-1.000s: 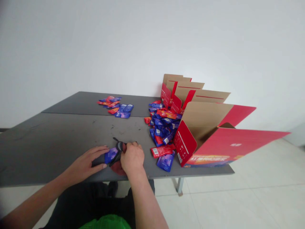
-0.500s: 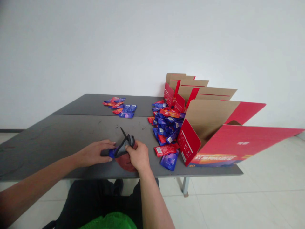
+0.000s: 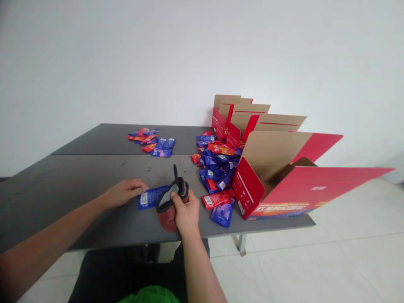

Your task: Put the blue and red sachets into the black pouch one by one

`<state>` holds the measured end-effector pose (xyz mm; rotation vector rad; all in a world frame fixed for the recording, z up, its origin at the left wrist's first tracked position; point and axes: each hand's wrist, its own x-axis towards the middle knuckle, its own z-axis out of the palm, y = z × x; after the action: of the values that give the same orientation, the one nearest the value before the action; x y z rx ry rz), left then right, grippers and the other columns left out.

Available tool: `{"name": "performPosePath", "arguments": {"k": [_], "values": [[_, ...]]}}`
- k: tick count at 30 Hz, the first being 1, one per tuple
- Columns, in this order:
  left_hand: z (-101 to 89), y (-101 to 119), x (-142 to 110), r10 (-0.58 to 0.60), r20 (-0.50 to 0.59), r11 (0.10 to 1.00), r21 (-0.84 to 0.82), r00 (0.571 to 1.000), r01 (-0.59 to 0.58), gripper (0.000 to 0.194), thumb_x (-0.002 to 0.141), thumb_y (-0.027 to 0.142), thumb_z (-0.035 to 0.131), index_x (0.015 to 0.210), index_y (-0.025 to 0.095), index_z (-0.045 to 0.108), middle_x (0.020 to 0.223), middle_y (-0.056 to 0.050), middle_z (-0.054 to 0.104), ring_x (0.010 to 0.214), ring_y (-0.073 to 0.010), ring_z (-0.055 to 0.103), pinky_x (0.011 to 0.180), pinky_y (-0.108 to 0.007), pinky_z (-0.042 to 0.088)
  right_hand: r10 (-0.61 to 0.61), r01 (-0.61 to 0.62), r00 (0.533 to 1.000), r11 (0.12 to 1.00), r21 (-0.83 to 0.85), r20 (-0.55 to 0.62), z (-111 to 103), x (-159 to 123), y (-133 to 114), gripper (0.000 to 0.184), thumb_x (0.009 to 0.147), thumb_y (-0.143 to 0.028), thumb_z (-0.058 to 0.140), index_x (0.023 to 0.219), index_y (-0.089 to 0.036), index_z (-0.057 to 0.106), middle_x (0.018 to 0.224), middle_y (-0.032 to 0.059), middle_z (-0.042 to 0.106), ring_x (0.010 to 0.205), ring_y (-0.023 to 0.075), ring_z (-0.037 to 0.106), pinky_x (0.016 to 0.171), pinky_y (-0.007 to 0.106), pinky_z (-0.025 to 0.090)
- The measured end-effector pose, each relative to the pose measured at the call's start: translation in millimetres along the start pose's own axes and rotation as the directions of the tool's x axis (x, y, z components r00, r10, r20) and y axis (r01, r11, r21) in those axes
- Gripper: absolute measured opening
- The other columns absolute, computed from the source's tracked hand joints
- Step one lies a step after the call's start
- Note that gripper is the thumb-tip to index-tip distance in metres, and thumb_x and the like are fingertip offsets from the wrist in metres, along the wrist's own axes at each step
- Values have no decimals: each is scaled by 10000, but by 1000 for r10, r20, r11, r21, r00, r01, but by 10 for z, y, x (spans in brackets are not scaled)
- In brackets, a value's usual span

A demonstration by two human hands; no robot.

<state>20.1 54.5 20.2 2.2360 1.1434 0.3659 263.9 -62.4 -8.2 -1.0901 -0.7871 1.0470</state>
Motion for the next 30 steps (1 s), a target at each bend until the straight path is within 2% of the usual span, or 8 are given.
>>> {"name": "performPosePath", "arguments": {"k": [6,10,14,18,21,23,27,30], "values": [[174,-8,59,12,-119,999,34,993,-8,331,953,460,567,858,214,766,864,-22,714,827,-195,678,779,-298,500,-165,189,982,883,-431,92,-6,3,-102,161,873,-366,691,844,-209,674,809,-20,636,775,165,575,733,273,449],[182,24,-107,81,-86,996,34,993,-79,260,957,421,591,924,221,754,898,-16,684,840,-186,672,795,-292,524,-243,394,919,525,-755,311,209,125,-356,56,864,-243,690,919,-228,692,997,21,681,941,196,594,835,292,439],[273,73,-406,185,-129,982,55,974,-180,255,962,346,608,1163,239,721,1243,-66,686,1166,-232,649,1045,-337,503,-171,446,894,248,-860,414,533,167,-370,115,931,-289,653,1018,-236,707,1098,58,688,1010,228,592,857,317,449],[382,119,-596,206,-175,970,163,963,-178,394,918,319,669,1305,246,668,1398,-100,633,1296,-282,595,1137,-395,468,-151,463,883,138,-875,444,683,3,-129,136,981,-309,604,1037,-234,704,1105,64,689,1024,243,579,856,328,458],[412,117,-618,176,-164,969,200,971,-142,383,908,324,680,1284,251,690,1389,-100,643,1271,-288,616,1122,-410,489,-147,497,863,78,-864,483,604,-60,-27,146,994,-319,592,1031,-234,704,1128,62,691,1028,246,571,856,332,460],[426,88,-612,148,-172,971,212,974,-110,406,910,365,685,1298,244,693,1412,-107,632,1287,-298,610,1139,-428,480,-117,504,859,32,-863,498,463,7,-67,158,1004,-321,580,1002,-233,712,1111,65,696,1013,245,575,838,332,457],[469,15,-614,102,-176,971,234,979,-59,563,911,469,699,1428,259,623,1506,-116,576,1362,-322,561,1186,-486,431,-75,335,937,-89,-938,341,210,248,-329,216,1017,-271,541,952,-193,732,1054,108,702,972,251,600,791,339,446],[477,19,-615,123,-203,971,226,971,-76,538,901,437,710,1400,246,648,1485,-121,600,1345,-323,577,1179,-486,440,-121,332,933,-78,-940,340,346,226,-461,221,1023,-284,533,988,-193,730,1069,110,700,990,248,603,807,337,448]]}}
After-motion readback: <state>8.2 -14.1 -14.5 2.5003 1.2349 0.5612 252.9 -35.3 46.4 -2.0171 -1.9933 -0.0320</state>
